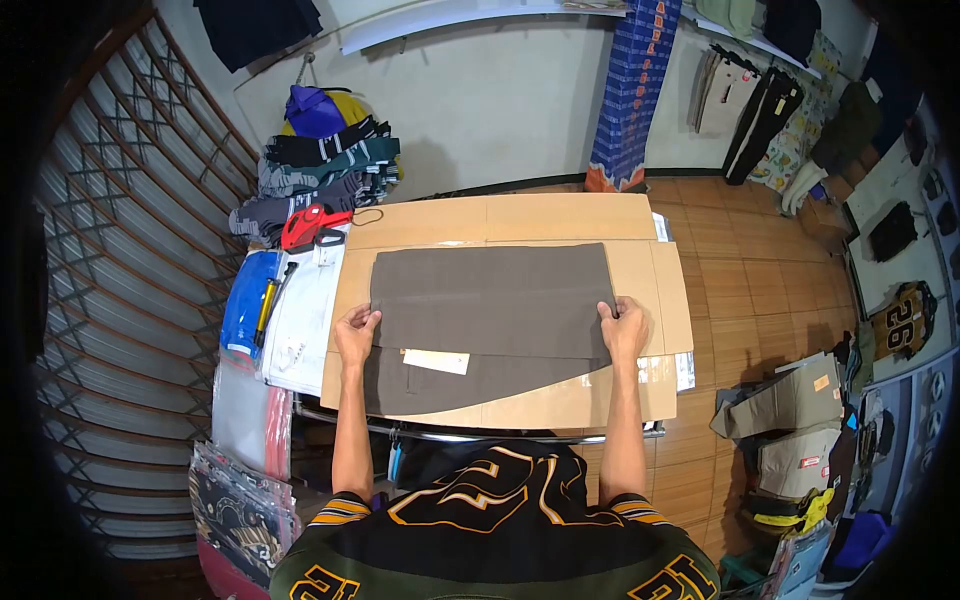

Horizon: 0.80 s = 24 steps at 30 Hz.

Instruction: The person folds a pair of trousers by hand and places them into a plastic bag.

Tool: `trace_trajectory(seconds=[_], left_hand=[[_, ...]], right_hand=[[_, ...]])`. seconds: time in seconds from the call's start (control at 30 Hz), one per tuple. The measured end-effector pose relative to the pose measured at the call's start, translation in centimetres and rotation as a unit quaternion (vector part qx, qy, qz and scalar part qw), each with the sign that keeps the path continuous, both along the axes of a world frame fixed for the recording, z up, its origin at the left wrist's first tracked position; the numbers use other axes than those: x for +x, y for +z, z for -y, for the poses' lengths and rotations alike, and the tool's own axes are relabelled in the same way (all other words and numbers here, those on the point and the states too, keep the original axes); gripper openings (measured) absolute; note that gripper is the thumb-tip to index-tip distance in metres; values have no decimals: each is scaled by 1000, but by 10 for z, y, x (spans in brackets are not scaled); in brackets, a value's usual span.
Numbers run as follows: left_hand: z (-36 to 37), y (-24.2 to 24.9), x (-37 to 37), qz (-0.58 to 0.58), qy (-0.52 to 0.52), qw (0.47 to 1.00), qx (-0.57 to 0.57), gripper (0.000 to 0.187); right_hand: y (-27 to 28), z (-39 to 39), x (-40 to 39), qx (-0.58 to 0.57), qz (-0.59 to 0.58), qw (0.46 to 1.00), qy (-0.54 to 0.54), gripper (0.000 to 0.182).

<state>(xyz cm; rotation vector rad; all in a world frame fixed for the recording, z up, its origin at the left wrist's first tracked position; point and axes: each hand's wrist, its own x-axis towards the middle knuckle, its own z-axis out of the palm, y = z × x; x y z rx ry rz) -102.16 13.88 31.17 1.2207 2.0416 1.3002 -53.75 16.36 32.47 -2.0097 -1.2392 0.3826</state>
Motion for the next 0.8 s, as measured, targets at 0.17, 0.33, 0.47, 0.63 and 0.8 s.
trace_trajectory(seconds=[0.17, 0.33, 0.47, 0.63, 0.8], left_hand=[[-2, -9, -5, 17, -5, 1000, 13, 37], [1, -4, -1, 14, -1, 1000, 6, 38], [0, -9, -4, 29, -8, 999, 21, 38], [3, -7, -3, 32, -15, 999, 33, 37], [5, -20, -6, 37, -21, 997, 66, 30]], right_hand=[[-6, -2, 4, 12, -9, 1000, 3, 32], [4, -1, 4, -13, -20, 1000, 5, 35], [8, 0, 3, -20, -22, 1000, 1, 35], [-1, 4, 10, 53, 29, 998, -24, 38], [-1, 30, 32, 12, 151, 972, -179, 65]])
